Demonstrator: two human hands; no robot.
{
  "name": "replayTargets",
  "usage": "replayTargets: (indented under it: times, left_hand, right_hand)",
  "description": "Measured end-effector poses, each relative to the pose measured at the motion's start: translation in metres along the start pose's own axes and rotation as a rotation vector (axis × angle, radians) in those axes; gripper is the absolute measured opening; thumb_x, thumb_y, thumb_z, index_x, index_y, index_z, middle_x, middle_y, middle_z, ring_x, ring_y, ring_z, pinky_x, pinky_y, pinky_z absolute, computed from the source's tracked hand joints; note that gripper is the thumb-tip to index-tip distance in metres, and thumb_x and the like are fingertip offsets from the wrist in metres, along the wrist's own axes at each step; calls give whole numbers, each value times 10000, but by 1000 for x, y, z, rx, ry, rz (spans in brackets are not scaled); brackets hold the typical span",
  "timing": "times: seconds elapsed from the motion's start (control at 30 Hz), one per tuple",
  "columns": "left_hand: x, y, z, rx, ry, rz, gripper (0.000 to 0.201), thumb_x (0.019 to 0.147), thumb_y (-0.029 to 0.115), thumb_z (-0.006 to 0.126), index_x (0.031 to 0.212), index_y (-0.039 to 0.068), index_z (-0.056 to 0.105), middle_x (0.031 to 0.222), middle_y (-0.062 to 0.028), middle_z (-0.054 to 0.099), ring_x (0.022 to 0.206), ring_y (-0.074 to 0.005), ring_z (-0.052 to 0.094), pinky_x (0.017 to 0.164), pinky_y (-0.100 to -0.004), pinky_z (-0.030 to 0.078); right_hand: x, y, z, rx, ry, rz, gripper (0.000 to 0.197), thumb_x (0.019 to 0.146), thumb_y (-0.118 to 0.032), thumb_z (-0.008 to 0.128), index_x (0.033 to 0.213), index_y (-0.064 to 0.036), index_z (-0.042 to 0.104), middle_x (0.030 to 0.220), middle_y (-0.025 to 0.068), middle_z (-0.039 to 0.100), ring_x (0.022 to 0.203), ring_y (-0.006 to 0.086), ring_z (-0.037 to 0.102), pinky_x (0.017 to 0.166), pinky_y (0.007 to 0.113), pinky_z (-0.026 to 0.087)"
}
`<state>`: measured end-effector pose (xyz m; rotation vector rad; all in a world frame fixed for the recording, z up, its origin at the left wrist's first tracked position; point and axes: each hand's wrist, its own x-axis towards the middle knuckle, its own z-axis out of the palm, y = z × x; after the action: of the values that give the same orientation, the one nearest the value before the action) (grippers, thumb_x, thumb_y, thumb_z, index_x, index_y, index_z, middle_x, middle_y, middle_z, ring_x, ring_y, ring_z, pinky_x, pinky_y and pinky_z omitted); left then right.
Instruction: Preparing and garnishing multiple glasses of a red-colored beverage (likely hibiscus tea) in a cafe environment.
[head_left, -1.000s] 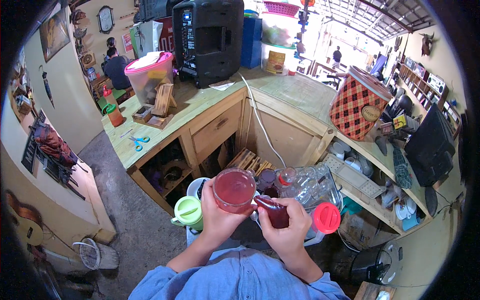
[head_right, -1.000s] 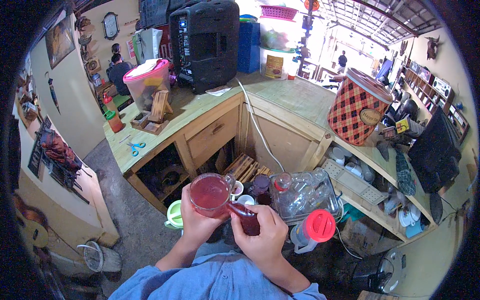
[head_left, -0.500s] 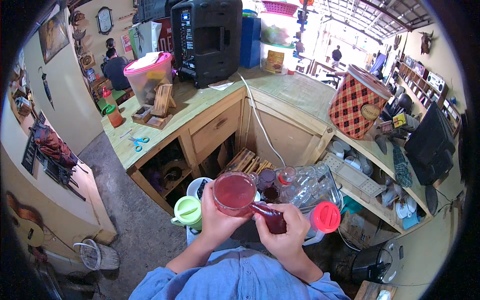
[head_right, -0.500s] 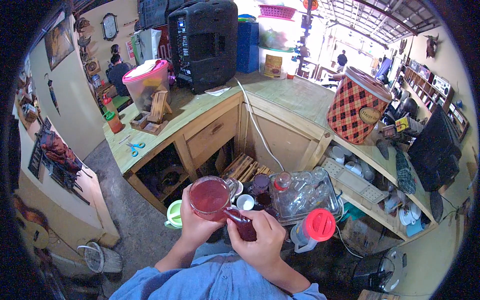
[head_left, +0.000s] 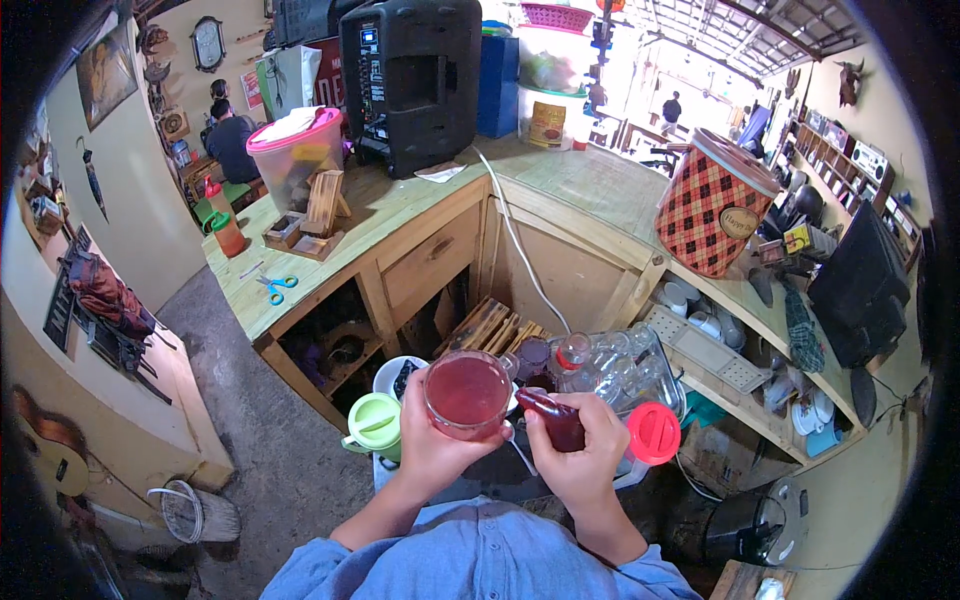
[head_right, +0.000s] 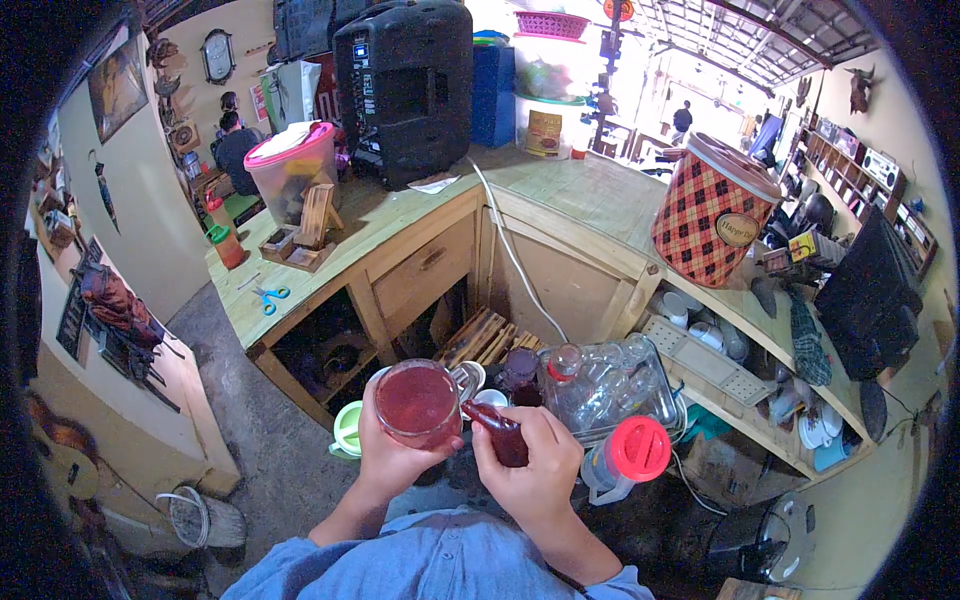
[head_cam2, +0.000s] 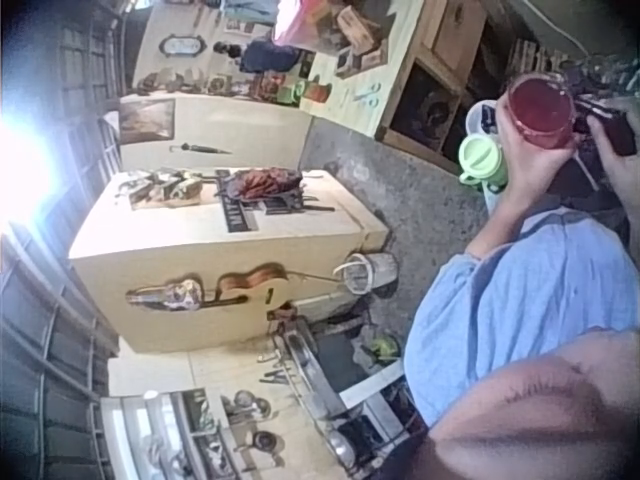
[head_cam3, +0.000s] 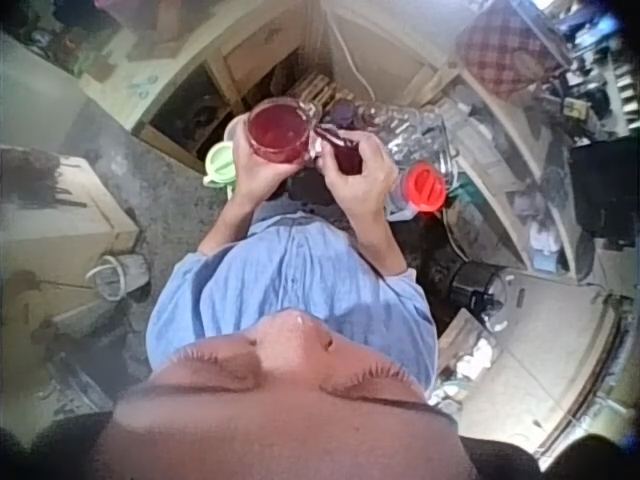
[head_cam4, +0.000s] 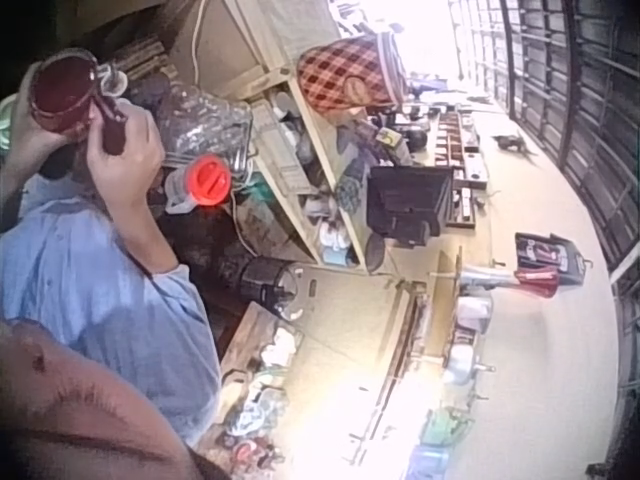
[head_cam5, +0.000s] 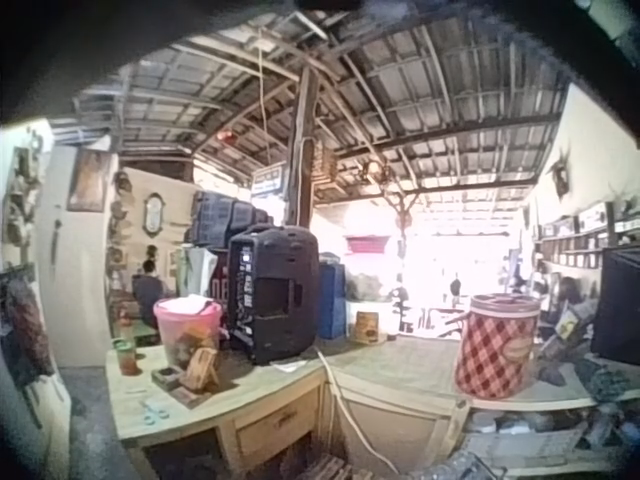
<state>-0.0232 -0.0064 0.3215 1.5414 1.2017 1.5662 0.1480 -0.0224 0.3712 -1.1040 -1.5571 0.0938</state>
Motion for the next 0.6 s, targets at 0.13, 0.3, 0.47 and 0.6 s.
replayTargets:
  times: [0.13, 0.3, 0.47, 0.6]
  left_hand:
    - [0, 2, -2, -20, -10, 10, 980, 515, 151, 989, 1309, 41, 425, 1261, -100, 584, 1181, -216, 586, 1037, -372, 450]
    - [2, 8, -3, -26, 0, 48, 905, 534, 244, 989, 1245, 31, 470, 1183, -101, 607, 1102, -216, 621, 961, -358, 491]
    - [1, 11, -6, -63, -26, 23, 901, 527, 244, 989, 1241, 34, 481, 1171, -101, 620, 1095, -218, 629, 960, -360, 492]
    - [-1, 8, -9, -104, -41, 29, 911, 516, 243, 992, 1243, 36, 482, 1179, -106, 622, 1098, -224, 631, 962, -368, 491]
  right_hand:
    - [-3, -7, -4, 10, -36, -15, 231, 709, -84, 817, 875, -40, 662, 744, 109, 654, 619, 269, 654, 562, 342, 516]
    - [2, 0, 1, -2, 5, 9, 230, 712, -78, 816, 870, -30, 655, 748, 117, 654, 624, 266, 658, 562, 341, 512]
    - [-1, -6, -4, 19, -64, 40, 233, 711, -47, 822, 876, -13, 661, 797, 112, 689, 686, 208, 679, 620, 292, 516]
    - [6, 2, -2, 37, -28, 59, 222, 712, -46, 820, 870, -13, 669, 792, 108, 689, 695, 200, 675, 618, 289, 508]
